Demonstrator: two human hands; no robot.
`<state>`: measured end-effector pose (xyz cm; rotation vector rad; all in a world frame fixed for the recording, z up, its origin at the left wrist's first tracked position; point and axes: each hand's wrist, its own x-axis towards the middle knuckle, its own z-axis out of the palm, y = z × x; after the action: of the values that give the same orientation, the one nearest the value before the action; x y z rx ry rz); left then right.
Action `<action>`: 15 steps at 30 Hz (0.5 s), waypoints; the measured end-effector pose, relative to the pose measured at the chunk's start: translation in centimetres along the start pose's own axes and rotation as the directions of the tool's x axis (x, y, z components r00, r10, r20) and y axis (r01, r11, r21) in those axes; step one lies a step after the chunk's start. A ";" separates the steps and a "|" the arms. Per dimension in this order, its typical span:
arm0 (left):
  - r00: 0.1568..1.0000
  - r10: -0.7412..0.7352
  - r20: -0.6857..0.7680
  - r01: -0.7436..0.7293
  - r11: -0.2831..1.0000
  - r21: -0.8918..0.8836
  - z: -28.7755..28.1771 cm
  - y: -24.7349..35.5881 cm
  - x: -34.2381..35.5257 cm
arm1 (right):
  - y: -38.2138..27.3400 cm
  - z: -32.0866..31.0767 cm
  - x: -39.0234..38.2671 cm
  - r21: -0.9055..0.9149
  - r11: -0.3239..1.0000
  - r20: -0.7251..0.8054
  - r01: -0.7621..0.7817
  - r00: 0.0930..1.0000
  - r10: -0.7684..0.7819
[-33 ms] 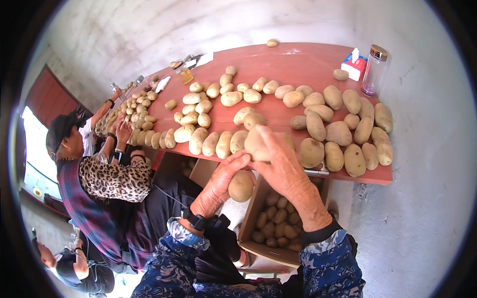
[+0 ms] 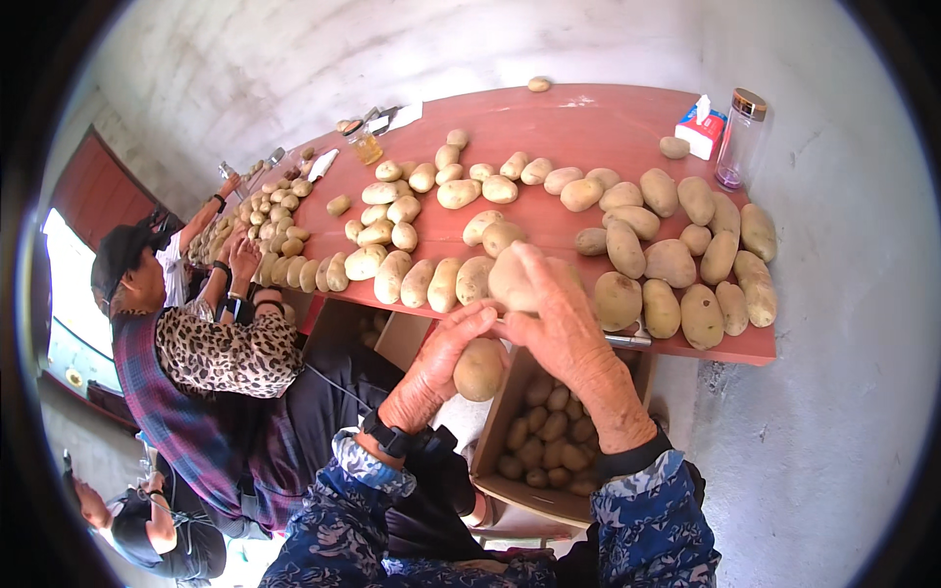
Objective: Sorting potatoes by hand on a table and placing them into boxes.
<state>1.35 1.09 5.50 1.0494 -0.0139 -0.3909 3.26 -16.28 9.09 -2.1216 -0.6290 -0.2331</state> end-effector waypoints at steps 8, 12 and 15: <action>0.992 -0.119 -0.036 0.120 0.993 0.022 -1.4 -3.2 -2.1 | 4.8 1.8 2.7 -0.166 0.979 -0.312 0.118 0.936 -0.165; 0.988 -0.119 -0.094 0.121 0.993 0.010 -2.1 -3.8 -3.1 | 6.4 2.3 2.9 -0.505 0.859 -0.189 -0.077 0.982 -0.023; 0.989 -0.075 -0.125 0.076 0.997 0.003 -2.9 -3.5 -3.5 | 6.8 2.1 2.3 -0.560 0.826 -0.051 -0.071 0.997 0.052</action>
<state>-2.37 3.16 1.67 1.0830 0.1371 -0.3934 8.62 -17.07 3.90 -2.6955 -0.5082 -0.4640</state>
